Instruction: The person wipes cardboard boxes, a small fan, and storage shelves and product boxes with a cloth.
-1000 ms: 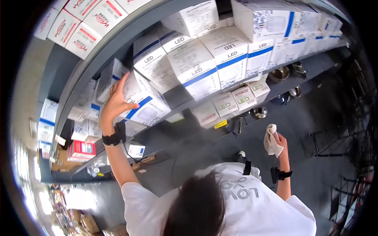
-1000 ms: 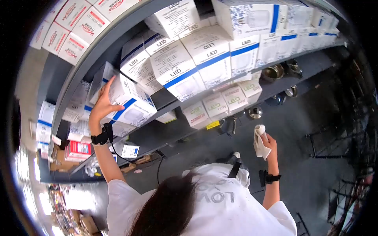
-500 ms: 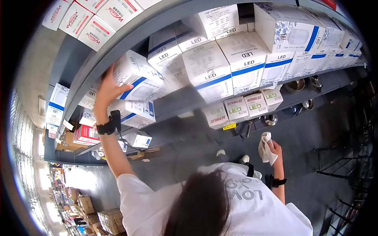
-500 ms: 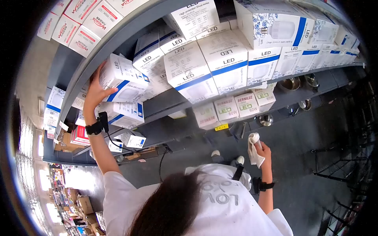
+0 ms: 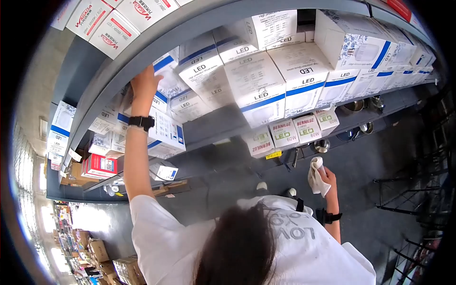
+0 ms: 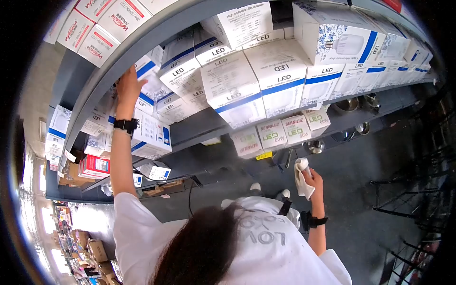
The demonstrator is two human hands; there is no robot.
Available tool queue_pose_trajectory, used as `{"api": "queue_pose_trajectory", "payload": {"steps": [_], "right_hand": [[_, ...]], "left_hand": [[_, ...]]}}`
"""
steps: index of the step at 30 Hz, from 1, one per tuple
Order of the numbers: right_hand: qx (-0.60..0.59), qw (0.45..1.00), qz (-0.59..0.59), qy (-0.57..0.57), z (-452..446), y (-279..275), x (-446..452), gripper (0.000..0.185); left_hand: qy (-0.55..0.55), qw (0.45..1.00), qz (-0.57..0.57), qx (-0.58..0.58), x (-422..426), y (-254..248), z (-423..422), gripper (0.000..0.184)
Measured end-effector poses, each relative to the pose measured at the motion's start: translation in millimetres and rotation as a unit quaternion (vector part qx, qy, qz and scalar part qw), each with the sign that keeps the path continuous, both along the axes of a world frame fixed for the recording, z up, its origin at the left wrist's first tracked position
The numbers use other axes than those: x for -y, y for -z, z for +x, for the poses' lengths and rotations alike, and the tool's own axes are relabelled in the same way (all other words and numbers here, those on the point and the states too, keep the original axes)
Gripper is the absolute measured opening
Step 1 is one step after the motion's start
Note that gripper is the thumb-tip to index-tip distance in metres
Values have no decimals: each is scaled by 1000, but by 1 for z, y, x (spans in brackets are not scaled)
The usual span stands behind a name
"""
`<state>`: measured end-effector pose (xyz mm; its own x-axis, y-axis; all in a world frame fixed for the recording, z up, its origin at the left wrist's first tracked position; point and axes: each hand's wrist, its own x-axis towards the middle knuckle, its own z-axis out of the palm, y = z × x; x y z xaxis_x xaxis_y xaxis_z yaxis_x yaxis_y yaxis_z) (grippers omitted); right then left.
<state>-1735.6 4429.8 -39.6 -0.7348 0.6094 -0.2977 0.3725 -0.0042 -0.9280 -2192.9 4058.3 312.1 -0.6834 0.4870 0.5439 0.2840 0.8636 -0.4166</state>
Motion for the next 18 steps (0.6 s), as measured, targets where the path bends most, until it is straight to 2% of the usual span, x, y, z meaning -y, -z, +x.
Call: {"api": "queue_pose_trajectory", "payload": {"steps": [2, 6, 9, 10, 11, 12, 13, 14, 16, 18], "right_hand": [[6, 1000, 6, -12, -4, -1, 2, 32], [5, 1000, 29, 8, -1, -3, 6, 31], [3, 1000, 11, 20, 7, -1, 6, 31], [17, 999, 21, 21, 9, -9, 9, 32], [30, 999, 33, 23, 9, -24, 12, 32], [42, 998, 46, 25, 7, -33, 14, 32], [36, 998, 35, 23, 5, -33, 14, 32], [31, 999, 25, 21, 3, -31, 14, 32], [26, 999, 39, 5, 1, -25, 11, 32], [12, 999, 30, 9, -8, -54, 18, 31]], "left_hand": [[-8, 1000, -14, -20, -5, -3, -4, 80], [-83, 994, 2, 67, -23, -12, 12, 74], [-10, 999, -40, -33, -38, 1, 62, 70], [50, 998, -27, -34, -51, 7, 85, 66], [123, 990, 14, 62, -62, 14, 106, 60], [273, 953, 68, 112, -82, 13, 134, 56], [350, 917, 105, 164, -98, 19, 155, 57], [372, 895, 132, 208, -111, 23, 165, 61], [360, 904, 135, 189, -137, 32, 157, 70], [337, 912, 126, 198, -156, 47, 131, 84]]}}
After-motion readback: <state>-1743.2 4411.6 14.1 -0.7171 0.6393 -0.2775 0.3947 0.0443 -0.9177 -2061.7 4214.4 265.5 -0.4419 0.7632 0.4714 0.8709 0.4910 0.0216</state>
